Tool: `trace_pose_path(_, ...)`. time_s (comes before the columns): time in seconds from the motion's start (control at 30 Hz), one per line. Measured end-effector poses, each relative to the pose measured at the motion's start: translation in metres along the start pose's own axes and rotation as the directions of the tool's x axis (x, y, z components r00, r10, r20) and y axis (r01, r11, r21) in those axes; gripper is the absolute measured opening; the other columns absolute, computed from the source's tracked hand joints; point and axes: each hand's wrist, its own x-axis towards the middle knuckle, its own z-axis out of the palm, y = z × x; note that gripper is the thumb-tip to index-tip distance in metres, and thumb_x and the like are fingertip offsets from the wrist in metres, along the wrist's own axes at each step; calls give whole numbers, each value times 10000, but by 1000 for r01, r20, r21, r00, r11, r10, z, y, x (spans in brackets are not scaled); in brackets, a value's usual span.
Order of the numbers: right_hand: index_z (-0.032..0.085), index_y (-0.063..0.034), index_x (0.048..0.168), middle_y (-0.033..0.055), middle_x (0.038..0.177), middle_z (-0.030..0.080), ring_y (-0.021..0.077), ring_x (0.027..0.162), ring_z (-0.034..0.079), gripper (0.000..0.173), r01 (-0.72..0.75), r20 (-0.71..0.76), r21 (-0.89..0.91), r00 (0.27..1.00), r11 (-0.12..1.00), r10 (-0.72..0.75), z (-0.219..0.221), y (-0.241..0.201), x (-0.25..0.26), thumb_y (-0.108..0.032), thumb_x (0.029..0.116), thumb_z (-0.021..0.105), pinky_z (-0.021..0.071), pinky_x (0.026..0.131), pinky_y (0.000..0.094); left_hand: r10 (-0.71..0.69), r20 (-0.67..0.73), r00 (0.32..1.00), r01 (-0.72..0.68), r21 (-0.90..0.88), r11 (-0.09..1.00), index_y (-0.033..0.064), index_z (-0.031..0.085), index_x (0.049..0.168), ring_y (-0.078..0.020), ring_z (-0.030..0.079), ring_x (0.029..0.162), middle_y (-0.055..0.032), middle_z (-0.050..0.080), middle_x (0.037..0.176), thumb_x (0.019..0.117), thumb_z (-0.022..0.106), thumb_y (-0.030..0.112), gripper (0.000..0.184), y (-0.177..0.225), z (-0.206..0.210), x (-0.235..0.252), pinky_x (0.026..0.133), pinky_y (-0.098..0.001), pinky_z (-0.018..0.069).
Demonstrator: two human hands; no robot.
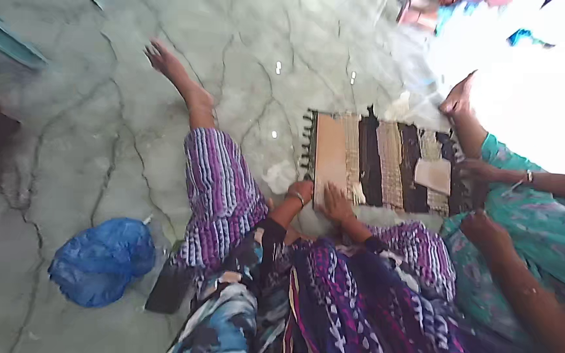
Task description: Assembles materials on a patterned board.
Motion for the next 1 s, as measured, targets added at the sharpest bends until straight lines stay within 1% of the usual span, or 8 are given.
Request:
trace_pose_path(0.07, 71, 25, 1630, 191, 1727, 33, 288, 1613, 65, 738, -75, 197, -90, 976, 993, 92, -24, -19, -22, -389, 1113, 397, 92, 1295, 453, 8, 25, 1000, -8, 20, 1000, -16, 614, 1354, -458, 564, 1322, -273, 602, 1399, 1070, 491, 166, 359, -2, 1, 4, 1088, -664, 423)
trace_pose_path(0.13, 292, 101, 1567, 301, 1643, 281, 419, 1546, 279, 794, 96, -201, 16, 975, 995, -91, 55, 14, 0, -462, 1041, 486, 179, 1264, 557, -19, 45, 999, 16, 62, 998, -2, 596, 1387, -457, 538, 1354, -274, 586, 1423, 1083, 488, 194, 377, -6, 9, 12, 1117, -663, 397)
trace_pose_path(0.23, 207, 45, 1612, 267, 1692, 161, 412, 1578, 179, 899, 98, -63, -3, 993, 995, -98, 84, 39, 30, -595, 1023, 435, 108, 1273, 600, 30, 10, 1000, -31, 175, 984, 25, 658, 1302, -446, 595, 1292, -255, 645, 1347, 1057, 525, 241, 353, -22, 30, 37, 1064, -666, 450)
trace_pose_path(0.33, 342, -15, 1588, 204, 1645, 351, 352, 1544, 305, 660, 28, 21, 26, 999, 999, -29, 62, 31, 25, -385, 1066, 501, 63, 1268, 613, -22, 58, 998, 11, 174, 985, 20, 645, 1324, -407, 579, 1323, -229, 634, 1374, 1055, 536, 183, 333, 6, 8, 1, 1095, -624, 443)
trace_pose_path(0.4, 457, -57, 1536, 191, 1488, 557, 366, 1431, 469, 513, -13, -47, 43, 999, 999, 15, 50, 29, 22, -189, 1043, 514, 145, 1250, 618, -29, 62, 998, 17, 178, 984, 9, 641, 1325, -413, 578, 1322, -237, 636, 1368, 1044, 549, 144, 325, 15, 4, -13, 1088, -629, 446)
trace_pose_path(0.47, 583, -77, 1441, 193, 1402, 610, 378, 1357, 525, 419, -50, -100, 45, 993, 998, 54, 48, 32, 25, -124, 1031, 511, 255, 1210, 597, -16, 65, 998, 4, 187, 982, 1, 637, 1323, -420, 581, 1315, -245, 635, 1362, 1040, 549, 123, 321, 18, 4, -19, 1083, -628, 450)
trace_pose_path(0.6, 714, -39, 1193, 192, 1299, 642, 378, 1289, 553, 265, -71, -125, 24, 989, 997, 73, 42, 39, 27, -123, 1025, 527, 380, 1106, 579, 6, 58, 998, -18, 200, 980, -3, 638, 1320, -415, 585, 1312, -242, 637, 1361, 1049, 534, 129, 319, 22, 0, -26, 1085, -624, 449)
trace_pose_path(1.0, 652, 52, 1241, 265, 1353, 586, 453, 1321, 510, 282, 57, -50, 16, 997, 998, -56, 38, 44, 25, -34, 999, 535, 381, 1073, 646, 41, 137, 990, -76, 258, 963, 32, 595, 1396, -454, 561, 1325, -261, 612, 1389, 1050, 487, 74, 364, 17, -2, -32, 1082, -663, 423)
